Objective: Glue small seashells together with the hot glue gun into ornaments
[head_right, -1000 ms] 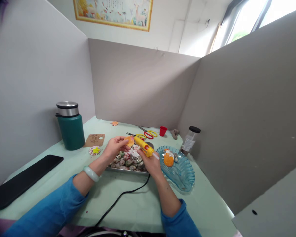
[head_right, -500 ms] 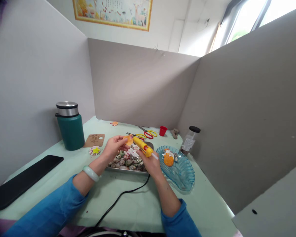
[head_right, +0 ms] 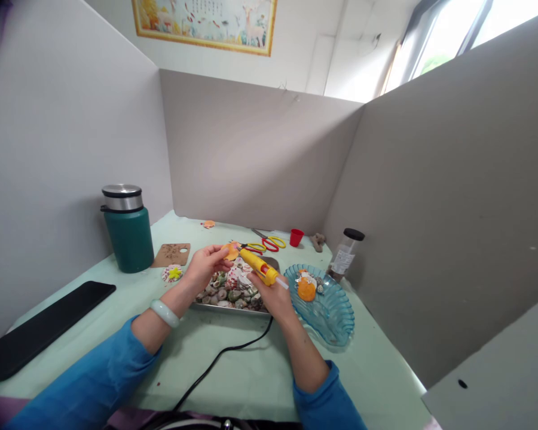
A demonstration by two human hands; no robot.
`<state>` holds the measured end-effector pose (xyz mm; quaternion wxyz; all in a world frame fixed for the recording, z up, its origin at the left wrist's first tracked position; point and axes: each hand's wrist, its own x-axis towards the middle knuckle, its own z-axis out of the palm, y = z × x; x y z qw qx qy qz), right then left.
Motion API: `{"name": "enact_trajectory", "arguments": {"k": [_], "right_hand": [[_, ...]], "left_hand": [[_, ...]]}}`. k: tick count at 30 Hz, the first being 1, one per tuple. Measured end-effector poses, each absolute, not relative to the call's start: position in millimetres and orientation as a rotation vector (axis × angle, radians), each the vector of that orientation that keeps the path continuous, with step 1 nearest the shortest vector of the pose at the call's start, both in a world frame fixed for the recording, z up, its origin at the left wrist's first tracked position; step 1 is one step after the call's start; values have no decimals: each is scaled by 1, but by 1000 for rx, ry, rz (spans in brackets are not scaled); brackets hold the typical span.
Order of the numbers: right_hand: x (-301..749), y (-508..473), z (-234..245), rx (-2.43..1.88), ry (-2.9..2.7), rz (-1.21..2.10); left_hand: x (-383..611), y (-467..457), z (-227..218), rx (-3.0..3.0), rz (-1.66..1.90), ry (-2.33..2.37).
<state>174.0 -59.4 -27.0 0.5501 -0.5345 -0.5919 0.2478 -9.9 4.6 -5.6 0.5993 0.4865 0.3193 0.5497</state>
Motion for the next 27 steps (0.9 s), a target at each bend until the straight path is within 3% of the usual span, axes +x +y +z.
{"name": "enact_trajectory", "arguments": {"k": [15, 23, 27], "right_hand": [[178, -55, -30, -1316, -1417, 548], [170, -53, -16, -1538, -1978, 354], [173, -57, 0, -1411, -2211, 505]], "left_hand": [[-12, 4, 2, 942, 1348, 789], [-15, 6, 6, 908, 1545, 831], [-15, 3, 8, 978, 1523, 834]]}}
